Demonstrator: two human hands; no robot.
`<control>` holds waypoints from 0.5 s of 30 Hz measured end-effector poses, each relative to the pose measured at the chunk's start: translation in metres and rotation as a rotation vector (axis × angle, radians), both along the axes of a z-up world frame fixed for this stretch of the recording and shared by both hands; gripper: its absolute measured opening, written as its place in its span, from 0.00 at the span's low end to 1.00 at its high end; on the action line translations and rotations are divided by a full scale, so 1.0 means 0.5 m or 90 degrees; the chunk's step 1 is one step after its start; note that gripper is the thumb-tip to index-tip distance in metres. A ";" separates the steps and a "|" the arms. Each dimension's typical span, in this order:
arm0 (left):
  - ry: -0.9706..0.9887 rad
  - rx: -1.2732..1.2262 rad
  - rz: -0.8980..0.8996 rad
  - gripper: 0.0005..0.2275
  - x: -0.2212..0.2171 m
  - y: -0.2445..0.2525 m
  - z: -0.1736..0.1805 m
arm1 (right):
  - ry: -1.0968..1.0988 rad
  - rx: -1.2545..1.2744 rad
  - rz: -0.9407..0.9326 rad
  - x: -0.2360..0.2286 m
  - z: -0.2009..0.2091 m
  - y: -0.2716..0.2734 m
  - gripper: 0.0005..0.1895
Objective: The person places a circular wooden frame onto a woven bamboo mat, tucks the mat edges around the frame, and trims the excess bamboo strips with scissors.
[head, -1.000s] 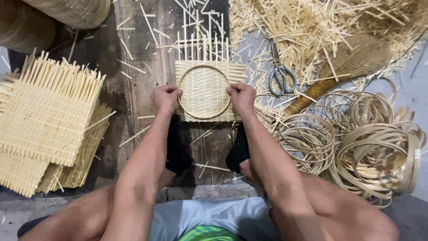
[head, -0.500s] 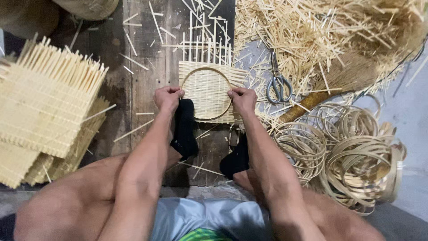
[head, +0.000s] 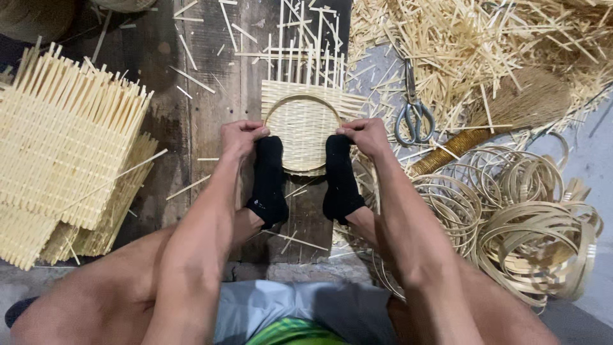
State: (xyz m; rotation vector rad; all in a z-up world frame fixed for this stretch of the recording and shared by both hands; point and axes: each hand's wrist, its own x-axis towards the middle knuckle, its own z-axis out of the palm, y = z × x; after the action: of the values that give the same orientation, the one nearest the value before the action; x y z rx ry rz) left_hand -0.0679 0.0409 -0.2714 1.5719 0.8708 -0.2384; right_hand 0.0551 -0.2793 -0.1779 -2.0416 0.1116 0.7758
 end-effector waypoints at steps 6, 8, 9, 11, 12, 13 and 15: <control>0.046 -0.083 -0.041 0.11 0.009 0.012 0.007 | -0.258 -0.259 0.378 -0.072 0.162 0.171 0.35; 0.061 -0.074 -0.065 0.12 0.026 0.014 0.038 | -0.243 -0.226 0.542 -0.125 0.156 0.217 0.44; 0.075 -0.061 -0.091 0.12 0.036 0.017 0.062 | -0.400 -0.248 0.579 -0.155 0.141 0.236 0.47; 0.120 0.061 -0.124 0.17 0.075 0.013 0.111 | -0.552 -0.265 0.611 -0.174 0.103 0.240 0.51; 0.163 0.181 -0.155 0.23 0.090 -0.008 0.130 | -0.586 -0.307 0.639 -0.178 0.086 0.228 0.50; -0.056 0.316 -0.149 0.19 0.098 -0.028 0.146 | -0.621 -0.348 0.666 -0.180 0.069 0.218 0.50; -0.342 0.428 -0.277 0.12 0.145 -0.065 0.153 | -0.597 -0.340 0.674 -0.186 0.040 0.208 0.49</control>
State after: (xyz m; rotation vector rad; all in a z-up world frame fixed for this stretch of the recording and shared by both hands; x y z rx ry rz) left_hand 0.0045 0.0085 -0.1947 2.3002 0.1680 0.1973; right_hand -0.0379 -0.1752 -0.1578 -2.7330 -1.5206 0.2698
